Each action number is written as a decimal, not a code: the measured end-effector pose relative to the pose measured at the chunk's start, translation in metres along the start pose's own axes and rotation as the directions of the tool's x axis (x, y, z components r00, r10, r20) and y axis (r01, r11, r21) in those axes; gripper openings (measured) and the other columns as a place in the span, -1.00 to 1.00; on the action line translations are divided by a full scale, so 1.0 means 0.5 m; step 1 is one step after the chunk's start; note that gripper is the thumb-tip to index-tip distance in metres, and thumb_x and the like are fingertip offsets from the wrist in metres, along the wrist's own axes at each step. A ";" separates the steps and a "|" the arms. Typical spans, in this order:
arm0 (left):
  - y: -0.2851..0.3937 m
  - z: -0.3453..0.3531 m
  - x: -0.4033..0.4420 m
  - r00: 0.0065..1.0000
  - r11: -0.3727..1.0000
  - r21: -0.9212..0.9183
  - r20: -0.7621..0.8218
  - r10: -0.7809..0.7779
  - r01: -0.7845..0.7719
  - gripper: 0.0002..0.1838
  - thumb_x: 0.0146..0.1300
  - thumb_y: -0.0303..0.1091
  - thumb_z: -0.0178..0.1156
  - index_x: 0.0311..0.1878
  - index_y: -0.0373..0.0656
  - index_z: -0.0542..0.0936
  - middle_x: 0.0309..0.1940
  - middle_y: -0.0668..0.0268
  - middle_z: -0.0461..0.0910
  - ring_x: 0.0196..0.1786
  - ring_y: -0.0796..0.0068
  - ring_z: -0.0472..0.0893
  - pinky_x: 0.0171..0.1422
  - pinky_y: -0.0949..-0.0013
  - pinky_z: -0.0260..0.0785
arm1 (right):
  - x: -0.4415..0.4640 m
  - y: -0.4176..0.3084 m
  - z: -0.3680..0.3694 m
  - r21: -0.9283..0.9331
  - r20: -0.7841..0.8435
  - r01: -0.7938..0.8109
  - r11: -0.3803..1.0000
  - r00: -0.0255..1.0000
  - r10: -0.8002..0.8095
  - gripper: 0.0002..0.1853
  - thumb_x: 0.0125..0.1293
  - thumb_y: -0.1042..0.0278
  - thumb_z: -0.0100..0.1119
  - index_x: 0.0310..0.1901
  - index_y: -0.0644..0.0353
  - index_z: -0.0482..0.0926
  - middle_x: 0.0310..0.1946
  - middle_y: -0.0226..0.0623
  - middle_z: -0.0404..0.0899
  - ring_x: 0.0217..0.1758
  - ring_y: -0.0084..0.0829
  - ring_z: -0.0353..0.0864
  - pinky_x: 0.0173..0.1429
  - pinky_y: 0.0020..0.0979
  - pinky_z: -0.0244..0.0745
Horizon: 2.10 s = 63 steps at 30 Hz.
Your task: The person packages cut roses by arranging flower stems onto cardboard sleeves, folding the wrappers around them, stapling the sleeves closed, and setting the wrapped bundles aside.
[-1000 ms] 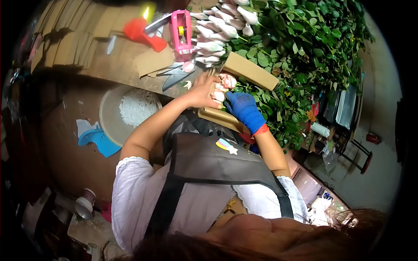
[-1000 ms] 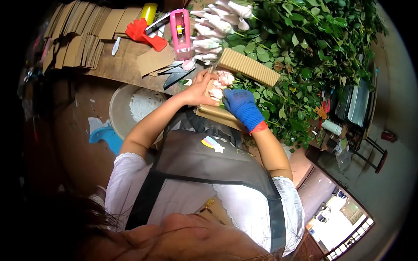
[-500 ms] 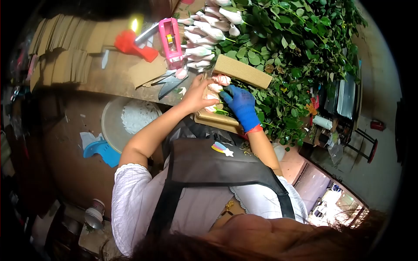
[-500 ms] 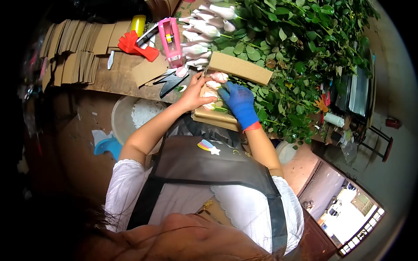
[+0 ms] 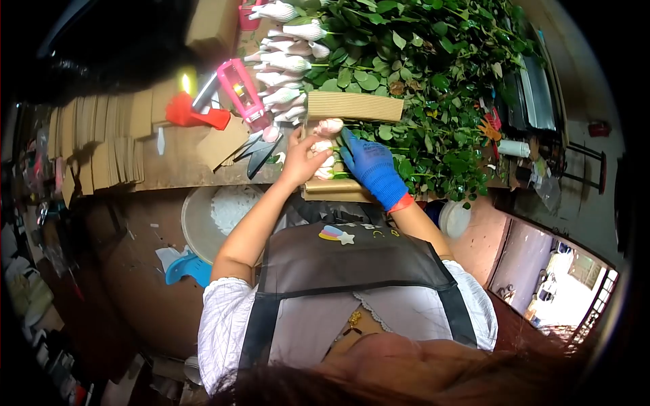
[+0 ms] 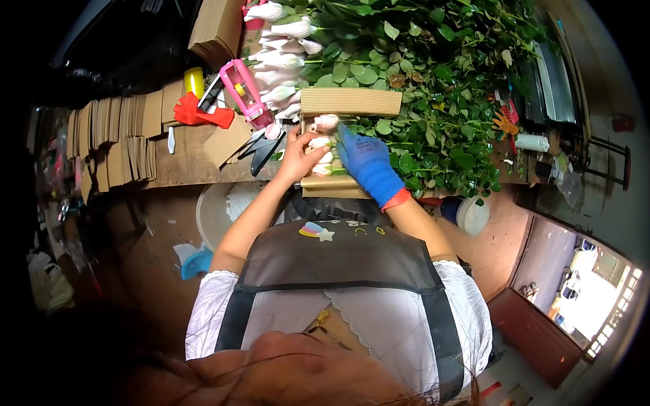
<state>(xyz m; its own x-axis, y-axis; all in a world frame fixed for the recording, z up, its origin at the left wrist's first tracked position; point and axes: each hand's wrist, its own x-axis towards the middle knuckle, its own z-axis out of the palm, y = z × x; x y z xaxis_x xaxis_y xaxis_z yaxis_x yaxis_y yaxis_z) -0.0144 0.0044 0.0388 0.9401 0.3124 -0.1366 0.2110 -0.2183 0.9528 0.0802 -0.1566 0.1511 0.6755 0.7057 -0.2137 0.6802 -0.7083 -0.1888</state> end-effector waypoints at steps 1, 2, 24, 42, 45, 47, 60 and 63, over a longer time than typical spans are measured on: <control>-0.002 0.000 0.000 1.000 1.000 -0.008 0.002 -0.003 0.003 -0.58 0.16 -0.16 0.50 0.06 -0.07 0.70 0.42 -0.14 0.20 0.52 -0.07 0.20 0.54 0.09 0.17 | 0.000 0.013 0.022 0.014 -0.055 0.036 0.999 0.998 -0.035 -0.54 0.42 0.05 0.06 0.25 0.07 0.47 -0.26 -0.14 0.74 -0.27 -0.11 0.74 -0.21 -0.08 0.60; -0.004 0.001 -0.001 1.000 1.000 -0.016 0.005 -0.005 0.005 -0.58 0.16 -0.16 0.50 0.06 -0.07 0.70 0.42 -0.14 0.20 0.52 -0.06 0.20 0.54 0.09 0.17 | 0.002 0.023 0.043 0.026 -0.111 0.070 0.997 0.992 -0.066 -0.54 0.42 0.05 0.06 0.25 0.08 0.47 -0.26 -0.14 0.74 -0.27 -0.11 0.74 -0.21 -0.09 0.60; -0.023 0.014 0.057 0.990 0.990 -0.141 -0.137 -0.038 0.018 -0.57 0.06 -0.22 0.55 -0.10 -0.30 0.67 0.02 0.08 0.49 0.02 0.29 0.55 0.20 0.26 0.41 | 0.047 0.022 -0.006 0.221 0.056 -0.107 0.969 0.994 0.097 -0.66 0.34 -0.10 0.12 -0.09 -0.04 0.63 -0.19 -0.13 0.73 -0.14 -0.01 0.71 -0.02 -0.02 0.58; -0.033 0.007 0.053 0.987 0.997 0.069 -0.154 0.052 -0.042 -0.56 0.08 -0.20 0.53 -0.13 -0.35 0.66 -0.01 0.05 0.49 0.03 0.22 0.53 0.16 0.25 0.40 | 0.082 -0.013 0.065 0.061 -0.203 -0.038 0.997 0.978 0.050 -0.78 0.35 0.11 0.14 -0.16 0.06 0.61 -0.37 -0.17 0.72 -0.25 -0.11 0.74 -0.16 -0.11 0.60; -0.026 0.000 0.049 0.995 0.999 0.036 -0.091 -0.029 0.033 -0.49 0.07 -0.14 0.52 -0.07 -0.40 0.66 0.23 -0.18 0.45 0.23 -0.01 0.55 0.32 0.13 0.40 | 0.091 -0.031 0.056 -0.036 -0.169 -0.013 0.999 0.986 0.007 -0.83 0.33 0.18 0.13 -0.18 0.02 0.62 -0.32 -0.17 0.73 -0.24 -0.09 0.74 -0.16 -0.11 0.60; -0.020 -0.001 0.056 0.995 0.998 0.061 -0.097 0.024 -0.019 -0.51 0.08 -0.19 0.51 -0.09 -0.43 0.65 0.18 -0.13 0.49 0.11 0.07 0.62 0.23 0.18 0.46 | 0.091 -0.026 0.041 -0.031 -0.115 0.006 1.000 0.993 -0.009 -0.81 0.33 0.19 0.14 -0.13 0.02 0.63 -0.30 -0.20 0.72 -0.23 -0.09 0.73 -0.14 -0.11 0.60; -0.039 0.021 0.045 0.982 0.997 -0.027 -0.177 0.061 -0.067 -0.56 0.16 -0.24 0.48 -0.03 -0.31 0.56 -0.03 0.17 0.42 -0.05 0.38 0.51 0.10 0.35 0.40 | -0.356 0.103 0.016 0.542 0.378 -0.412 0.733 0.898 0.225 -0.57 0.40 -0.08 0.23 -0.13 0.22 0.67 -0.31 -0.10 0.73 -0.26 -0.25 0.75 -0.10 -0.28 0.63; -0.017 0.009 0.039 0.991 1.000 -0.004 -0.131 -0.022 0.021 -0.53 0.09 -0.23 0.52 -0.04 -0.31 0.60 0.09 0.05 0.42 0.12 0.18 0.51 0.28 0.27 0.38 | -0.362 0.127 -0.020 0.932 0.361 -0.355 -0.079 0.878 0.313 -0.68 0.48 0.18 0.18 0.01 0.30 0.59 -0.21 -0.11 0.75 -0.20 -0.32 0.76 -0.06 -0.35 0.67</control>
<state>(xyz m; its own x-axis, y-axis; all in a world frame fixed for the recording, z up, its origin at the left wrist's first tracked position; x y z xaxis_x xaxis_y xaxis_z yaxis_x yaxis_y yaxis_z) 0.0035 0.0080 0.0267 0.8921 0.4354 -0.1205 0.2298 -0.2077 0.9508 0.0041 -0.3291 0.1871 0.7034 0.3919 -0.5930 -0.5584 -0.2114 -0.8022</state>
